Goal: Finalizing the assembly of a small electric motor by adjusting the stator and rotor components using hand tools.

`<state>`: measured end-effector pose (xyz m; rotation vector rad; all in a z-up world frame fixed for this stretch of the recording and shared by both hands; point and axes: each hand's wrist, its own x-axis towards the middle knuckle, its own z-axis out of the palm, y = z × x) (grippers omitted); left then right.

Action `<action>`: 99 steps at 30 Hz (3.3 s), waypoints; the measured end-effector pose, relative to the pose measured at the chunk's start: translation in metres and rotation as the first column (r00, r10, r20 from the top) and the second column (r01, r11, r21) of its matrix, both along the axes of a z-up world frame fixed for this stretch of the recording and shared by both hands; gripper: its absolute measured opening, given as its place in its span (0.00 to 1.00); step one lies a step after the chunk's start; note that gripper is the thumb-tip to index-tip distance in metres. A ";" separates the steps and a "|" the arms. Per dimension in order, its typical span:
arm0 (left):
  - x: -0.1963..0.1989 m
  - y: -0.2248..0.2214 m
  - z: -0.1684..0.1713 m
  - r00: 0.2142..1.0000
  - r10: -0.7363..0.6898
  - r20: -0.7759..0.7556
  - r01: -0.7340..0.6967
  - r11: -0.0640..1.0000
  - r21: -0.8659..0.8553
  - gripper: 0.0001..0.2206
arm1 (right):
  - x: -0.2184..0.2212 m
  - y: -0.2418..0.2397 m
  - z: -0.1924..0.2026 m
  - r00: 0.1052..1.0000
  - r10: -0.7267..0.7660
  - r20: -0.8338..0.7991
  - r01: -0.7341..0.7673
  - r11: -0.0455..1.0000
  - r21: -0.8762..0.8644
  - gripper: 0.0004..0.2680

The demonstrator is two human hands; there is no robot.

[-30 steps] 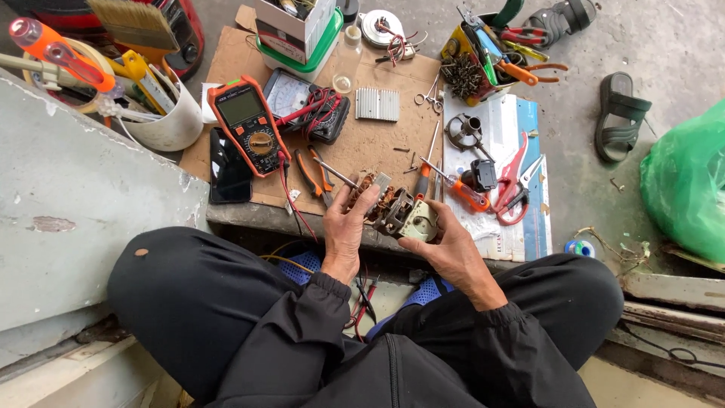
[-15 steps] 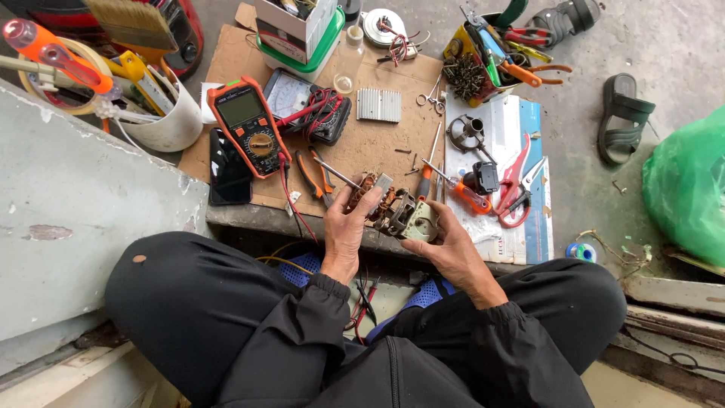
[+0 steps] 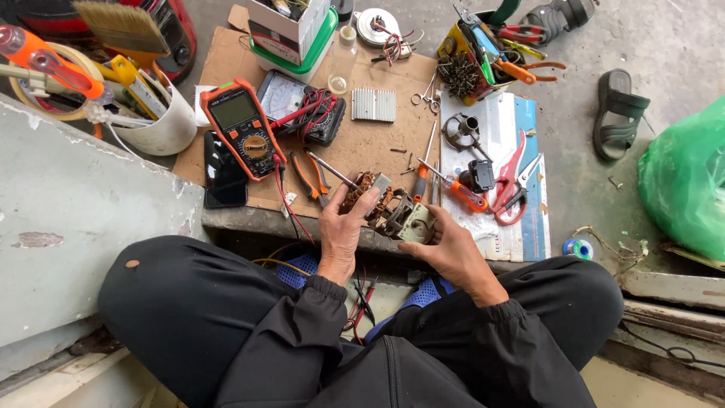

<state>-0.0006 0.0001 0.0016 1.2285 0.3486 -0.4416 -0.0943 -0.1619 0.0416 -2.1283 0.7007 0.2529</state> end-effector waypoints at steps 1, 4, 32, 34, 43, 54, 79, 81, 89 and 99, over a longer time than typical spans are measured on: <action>-0.002 0.000 0.003 1.000 -0.003 0.001 0.003 1.000 -0.002 0.34 | -0.001 -0.004 -0.002 1.000 -0.003 0.001 0.003 1.000 -0.002 0.40; -0.003 0.004 0.008 0.996 -0.054 0.072 0.050 0.997 0.057 0.35 | 0.000 -0.010 -0.008 0.999 0.005 0.047 -0.010 0.994 0.112 0.39; 0.017 0.004 -0.025 0.986 0.121 -0.111 -0.117 0.992 0.039 0.30 | -0.013 0.017 -0.011 0.999 -0.036 0.016 0.039 0.971 -0.235 0.34; 0.022 0.005 -0.027 0.983 0.145 -0.116 -0.141 0.989 0.041 0.30 | -0.018 0.007 -0.011 0.997 -0.074 -0.002 0.072 0.971 -0.227 0.34; 0.024 0.015 -0.043 0.970 0.212 -0.114 -0.214 0.977 -0.004 0.27 | -0.005 -0.001 0.003 0.948 -0.313 0.059 0.318 0.924 -0.211 0.34; 0.014 0.015 -0.009 0.950 0.108 -0.293 -0.124 0.992 -0.038 0.18 | 0.043 -0.146 -0.004 0.819 -0.384 0.426 0.502 0.840 -0.207 0.29; 0.047 -0.037 -0.021 0.889 0.089 -0.450 -0.140 0.987 -0.080 0.28 | 0.073 -0.104 0.016 0.881 -0.141 0.452 0.286 0.919 -0.271 0.15; 0.048 -0.035 -0.011 0.902 0.065 -0.427 -0.101 0.993 -0.064 0.28 | 0.057 -0.073 0.010 0.906 -0.106 0.411 0.172 0.977 -0.127 0.17; 0.063 -0.033 -0.083 0.969 0.017 -0.246 0.027 0.984 0.177 0.34 | 0.036 -0.118 -0.017 0.911 -0.389 0.137 0.407 0.902 -0.144 0.22; 0.068 -0.009 -0.092 0.922 -0.326 -0.207 0.379 0.661 0.647 0.49 | 0.129 -0.202 -0.122 0.969 -0.157 0.192 0.221 0.897 -0.383 0.29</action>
